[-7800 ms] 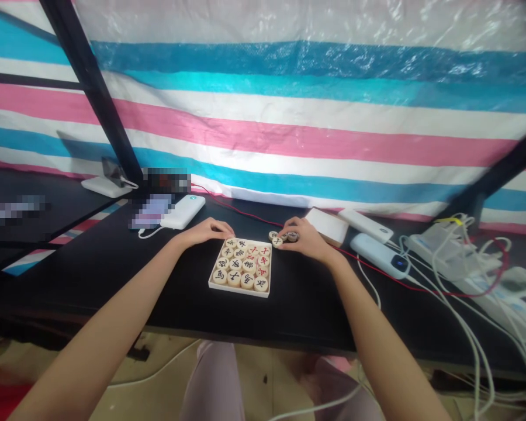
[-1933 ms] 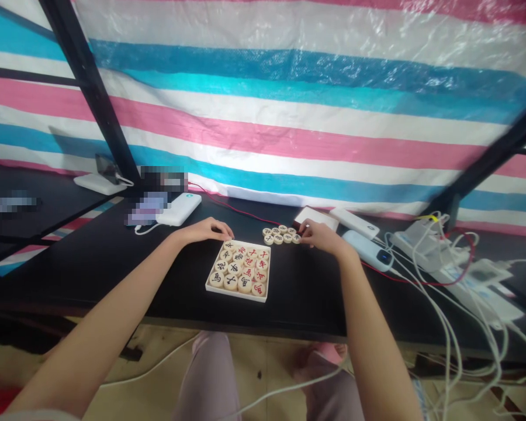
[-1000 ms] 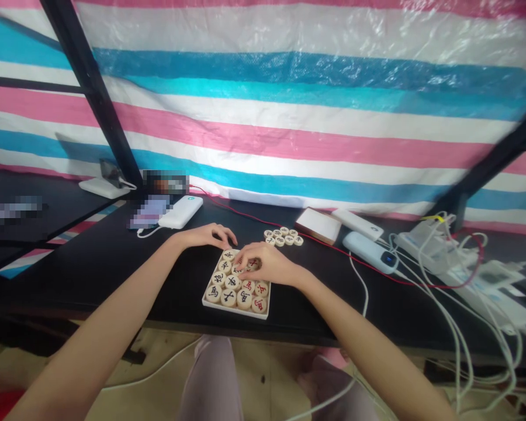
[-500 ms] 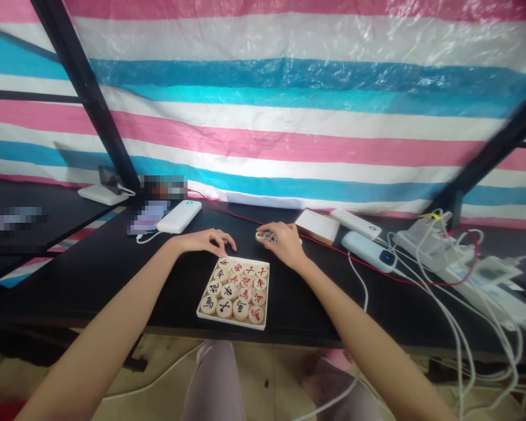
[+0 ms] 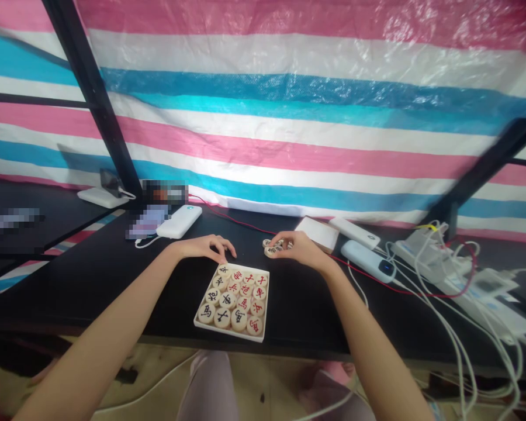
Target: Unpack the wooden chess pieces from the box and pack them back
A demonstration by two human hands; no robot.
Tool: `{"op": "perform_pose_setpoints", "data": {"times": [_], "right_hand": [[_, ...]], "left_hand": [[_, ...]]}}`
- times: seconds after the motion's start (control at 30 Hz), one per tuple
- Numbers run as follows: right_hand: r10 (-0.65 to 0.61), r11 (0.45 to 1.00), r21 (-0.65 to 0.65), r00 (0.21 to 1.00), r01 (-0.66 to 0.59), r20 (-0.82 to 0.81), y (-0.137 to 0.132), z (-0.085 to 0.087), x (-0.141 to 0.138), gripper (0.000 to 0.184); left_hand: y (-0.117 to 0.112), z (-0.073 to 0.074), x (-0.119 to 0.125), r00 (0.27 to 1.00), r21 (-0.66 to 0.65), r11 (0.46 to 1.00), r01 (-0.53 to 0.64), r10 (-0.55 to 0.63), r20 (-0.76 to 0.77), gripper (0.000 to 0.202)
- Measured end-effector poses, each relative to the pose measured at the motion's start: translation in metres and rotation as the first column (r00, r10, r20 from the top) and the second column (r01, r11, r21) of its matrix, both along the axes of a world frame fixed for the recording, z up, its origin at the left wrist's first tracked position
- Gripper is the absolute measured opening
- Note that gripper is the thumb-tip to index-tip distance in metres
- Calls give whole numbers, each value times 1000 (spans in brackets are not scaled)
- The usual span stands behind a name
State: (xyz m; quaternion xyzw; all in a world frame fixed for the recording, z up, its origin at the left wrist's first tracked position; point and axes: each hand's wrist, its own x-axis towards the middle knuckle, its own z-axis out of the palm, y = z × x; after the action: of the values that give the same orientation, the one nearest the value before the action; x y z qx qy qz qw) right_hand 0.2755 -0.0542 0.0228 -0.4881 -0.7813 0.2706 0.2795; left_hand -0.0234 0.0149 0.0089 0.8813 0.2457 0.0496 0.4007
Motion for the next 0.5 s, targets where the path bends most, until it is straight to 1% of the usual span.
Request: {"op": "perform_pose_setpoints", "data": {"times": [0.1, 0.2, 0.33, 0.5], "right_hand": [[-2, 1000, -23, 998, 4, 66, 1, -2, 3, 27], [47, 999, -16, 993, -46, 108, 3, -9, 1, 23], [111, 994, 5, 987, -113, 114, 4, -13, -2, 16], [110, 993, 21, 990, -113, 85, 1, -12, -2, 13]], "left_hand": [[0, 0, 0, 1000, -3, 1000, -3, 3, -2, 22], [1, 0, 0, 1000, -9, 1000, 8, -8, 5, 22], [1, 1, 0, 1000, -17, 1000, 16, -16, 15, 21], [0, 0, 0, 1000, -41, 999, -7, 8, 22, 20]]}}
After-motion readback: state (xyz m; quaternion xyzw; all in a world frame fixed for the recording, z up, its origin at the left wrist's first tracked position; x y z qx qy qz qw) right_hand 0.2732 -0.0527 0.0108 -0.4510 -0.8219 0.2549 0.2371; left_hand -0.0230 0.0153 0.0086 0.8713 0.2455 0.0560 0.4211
